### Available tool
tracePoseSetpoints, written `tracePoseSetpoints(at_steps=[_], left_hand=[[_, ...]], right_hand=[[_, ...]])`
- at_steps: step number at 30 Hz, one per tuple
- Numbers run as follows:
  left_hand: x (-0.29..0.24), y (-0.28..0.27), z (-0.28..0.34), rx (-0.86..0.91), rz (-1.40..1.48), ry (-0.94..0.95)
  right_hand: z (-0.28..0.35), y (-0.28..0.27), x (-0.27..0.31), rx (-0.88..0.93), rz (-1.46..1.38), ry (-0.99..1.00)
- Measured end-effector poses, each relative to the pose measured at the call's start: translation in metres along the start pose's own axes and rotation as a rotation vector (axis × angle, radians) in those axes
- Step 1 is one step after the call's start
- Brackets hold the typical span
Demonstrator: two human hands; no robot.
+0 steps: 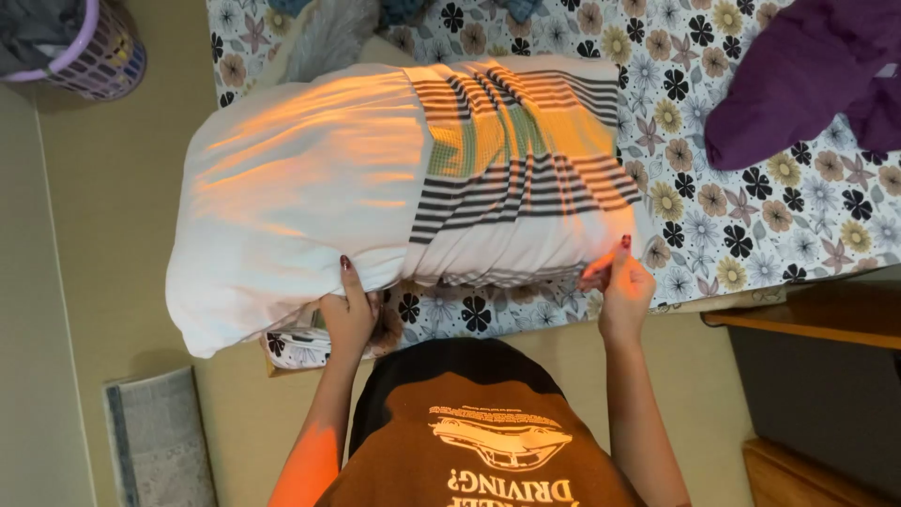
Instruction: Put a pillowcase onto a pillow.
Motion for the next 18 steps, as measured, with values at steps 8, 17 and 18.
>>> tracePoseSetpoints(at_steps=[8,17,18], left_hand=[[-0.014,0.019,-0.013,0.139,0.036,-0.062],[-0.044,0.024,-0.041,0.308,-0.072,-0.097],[-0.044,0.02,-0.043,0.32,-0.094,-0.1]], right_hand=[[0.05,0.093,0.032,-0.149,0.912,-0.445],[0.032,0.11,0.074,-0.447,1.016,-0.951],[0.03,0.108,0.08,-0.464,1.086,-0.995]])
Point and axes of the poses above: each hand's wrist, its own z-axis away from the middle knuckle, its own y-axis out of the palm, x = y × z, the point moved 6 cm from there along -z, towards the middle knuckle, and after that the axes turned 15 degrees about z, right-handed, at the moved point
